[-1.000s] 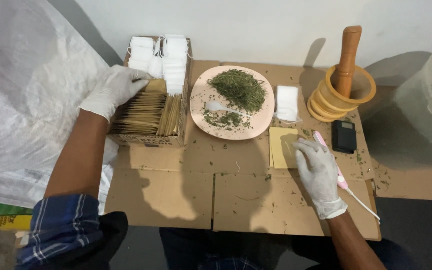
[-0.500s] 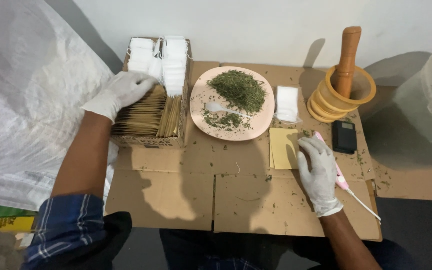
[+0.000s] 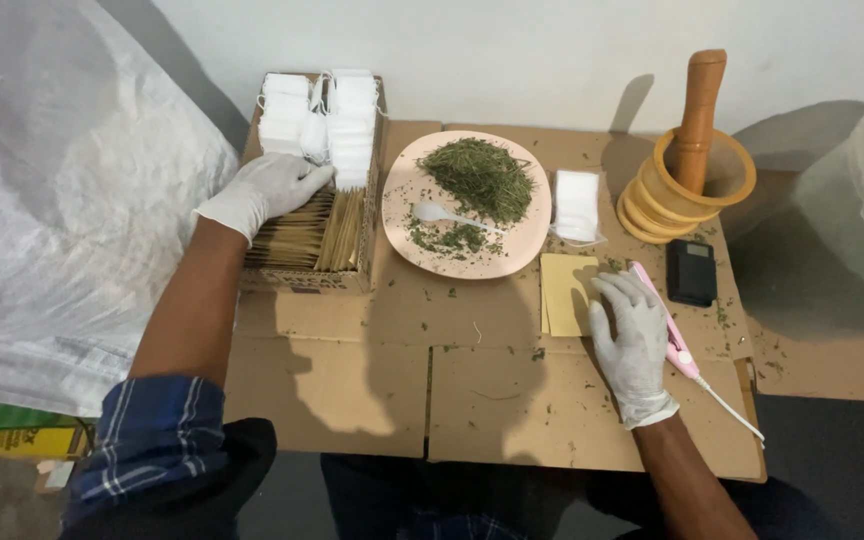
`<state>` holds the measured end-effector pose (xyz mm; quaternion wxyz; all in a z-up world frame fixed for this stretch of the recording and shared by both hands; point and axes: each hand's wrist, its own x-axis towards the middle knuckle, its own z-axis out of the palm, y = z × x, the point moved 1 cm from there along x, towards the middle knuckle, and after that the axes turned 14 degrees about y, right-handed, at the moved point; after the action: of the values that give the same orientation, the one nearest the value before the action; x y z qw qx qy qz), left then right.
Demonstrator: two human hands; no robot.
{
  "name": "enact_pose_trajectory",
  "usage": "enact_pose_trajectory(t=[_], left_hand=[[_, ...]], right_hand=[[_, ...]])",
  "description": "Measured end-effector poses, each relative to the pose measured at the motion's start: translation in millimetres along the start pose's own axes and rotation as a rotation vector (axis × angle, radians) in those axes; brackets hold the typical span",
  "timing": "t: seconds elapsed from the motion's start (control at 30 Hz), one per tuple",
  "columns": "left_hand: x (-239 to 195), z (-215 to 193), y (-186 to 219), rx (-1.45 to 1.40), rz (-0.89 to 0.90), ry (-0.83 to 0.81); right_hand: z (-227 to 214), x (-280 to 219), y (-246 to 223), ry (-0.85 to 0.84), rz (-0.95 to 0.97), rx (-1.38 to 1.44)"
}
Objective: Sealing small paper envelopes containing dried herbs using a handheld heat sealer
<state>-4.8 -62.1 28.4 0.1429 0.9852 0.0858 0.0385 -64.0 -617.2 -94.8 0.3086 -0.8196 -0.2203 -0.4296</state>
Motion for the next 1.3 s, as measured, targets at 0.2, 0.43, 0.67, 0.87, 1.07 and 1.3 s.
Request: enact_pose_trajectory(t=[0.2, 0.43, 0.67, 0.87, 1.07, 1.3], left_hand=[[20.5, 19.6, -20.5, -0.043, 0.017, 0.031], [-1.2, 2.8, -5.4, -0.04, 0.041, 0.099], [-41.7, 0.9, 25.9, -0.221, 0.424, 1.081], [-138.9, 44.2, 134.7, -0.407, 0.661, 0.788], [-189.0, 110.7, 183.4, -0.565, 0.586, 0.131], [-191.8, 115.7, 175.1, -0.559, 0.297, -0.142]], right_hand=[[-0.4, 2.5, -1.3, 0.007, -0.015, -0.011], [-1.8, 2.8, -4.8, 0.02, -0.008, -0.036], [3.6, -5.2, 5.7, 0.005, 0.051, -0.14], [0.9, -5.1, -9.4, -0.087, -0.022, -0.223], [0.8, -12.2, -9.0, -0.161, -0.136, -0.265], [-10.8, -13.3, -11.2, -0.105, -0.167, -0.158]])
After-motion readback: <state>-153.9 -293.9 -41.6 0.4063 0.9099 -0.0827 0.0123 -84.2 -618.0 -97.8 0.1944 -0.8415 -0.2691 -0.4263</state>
